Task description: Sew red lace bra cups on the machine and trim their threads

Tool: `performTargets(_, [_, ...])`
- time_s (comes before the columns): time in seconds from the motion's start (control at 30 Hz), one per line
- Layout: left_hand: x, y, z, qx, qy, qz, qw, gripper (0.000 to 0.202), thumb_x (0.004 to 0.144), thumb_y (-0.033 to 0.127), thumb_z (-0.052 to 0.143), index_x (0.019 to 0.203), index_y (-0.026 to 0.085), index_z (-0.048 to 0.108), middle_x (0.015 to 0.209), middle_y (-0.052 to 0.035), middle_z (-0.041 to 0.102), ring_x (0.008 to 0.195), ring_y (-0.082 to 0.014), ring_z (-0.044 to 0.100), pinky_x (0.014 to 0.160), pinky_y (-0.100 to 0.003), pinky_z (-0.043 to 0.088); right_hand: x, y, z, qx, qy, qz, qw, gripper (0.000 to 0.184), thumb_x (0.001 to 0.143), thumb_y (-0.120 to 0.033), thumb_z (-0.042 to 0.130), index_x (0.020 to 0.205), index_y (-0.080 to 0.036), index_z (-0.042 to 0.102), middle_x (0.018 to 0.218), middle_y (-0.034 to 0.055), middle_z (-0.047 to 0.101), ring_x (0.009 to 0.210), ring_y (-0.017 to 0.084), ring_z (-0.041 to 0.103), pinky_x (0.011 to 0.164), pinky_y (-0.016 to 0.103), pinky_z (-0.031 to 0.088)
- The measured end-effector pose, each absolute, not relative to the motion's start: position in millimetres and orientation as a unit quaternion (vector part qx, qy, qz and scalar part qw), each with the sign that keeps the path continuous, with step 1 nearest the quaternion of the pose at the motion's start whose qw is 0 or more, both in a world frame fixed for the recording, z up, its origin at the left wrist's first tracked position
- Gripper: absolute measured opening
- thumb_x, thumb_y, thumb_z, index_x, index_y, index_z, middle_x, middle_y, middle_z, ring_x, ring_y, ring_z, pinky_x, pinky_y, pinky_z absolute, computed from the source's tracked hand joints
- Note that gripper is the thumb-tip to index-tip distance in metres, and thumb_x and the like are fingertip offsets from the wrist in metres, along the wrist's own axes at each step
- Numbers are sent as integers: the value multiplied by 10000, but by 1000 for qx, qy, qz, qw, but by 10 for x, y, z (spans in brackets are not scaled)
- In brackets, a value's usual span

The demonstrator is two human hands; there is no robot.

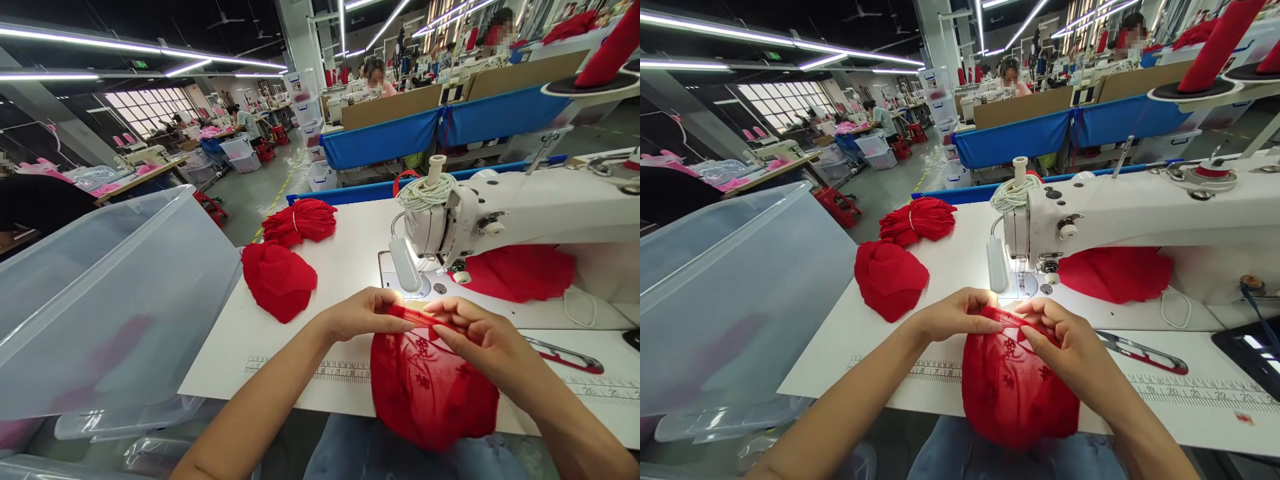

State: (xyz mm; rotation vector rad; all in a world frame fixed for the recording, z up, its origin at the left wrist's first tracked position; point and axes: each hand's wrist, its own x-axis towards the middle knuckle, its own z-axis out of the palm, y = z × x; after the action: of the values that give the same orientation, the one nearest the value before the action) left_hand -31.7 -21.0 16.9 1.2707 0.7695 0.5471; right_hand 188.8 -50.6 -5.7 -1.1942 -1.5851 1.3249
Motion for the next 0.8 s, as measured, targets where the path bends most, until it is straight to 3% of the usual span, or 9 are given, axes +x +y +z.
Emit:
performTargets(0.1, [-266, -162, 133, 534, 382, 243, 714, 389, 631, 409, 857, 631, 146, 570, 628, 43, 517, 594, -75, 461, 556, -207, 334, 1997, -429, -192, -526, -610, 469, 361, 357, 783, -517, 665, 972, -215, 686, 801, 53, 722, 744, 221, 672, 667, 311, 530])
performTargets(0.27, [-160, -161, -3, 452, 410, 292, 737, 431, 597, 404, 873, 900, 147, 705, 806, -20, 669, 760, -155, 609, 706, -254, 456, 1978, -457, -304, -546, -562, 477, 398, 364, 804, -552, 632, 934, -215, 681, 777, 41, 711, 698, 211, 644, 603, 290, 495])
performTargets(0.47, [-132, -220, -121, 454, 420, 360, 698, 345, 710, 453, 795, 685, 125, 690, 681, 8, 612, 623, -91, 494, 594, -205, 368, 1853, -516, -267, -566, -565, 446, 402, 321, 833, -536, 582, 853, -229, 673, 713, 15, 677, 648, 190, 609, 574, 276, 469])
performTargets(0.63, [-147, -210, -158, 466, 426, 367, 683, 306, 734, 432, 778, 724, 134, 710, 737, 10, 621, 676, -95, 513, 601, -199, 362, 1802, -491, -292, -584, -635, 263, 432, 250, 829, -454, 534, 749, -248, 651, 956, 56, 704, 882, 229, 646, 683, 290, 497])
performTargets(0.8, [-156, -183, -176, 447, 417, 371, 699, 338, 715, 449, 782, 683, 127, 685, 686, 16, 608, 624, -82, 486, 574, -199, 345, 1792, -525, -315, -583, -613, 339, 412, 250, 905, -457, 497, 850, -252, 629, 747, 2, 672, 685, 177, 618, 595, 249, 474])
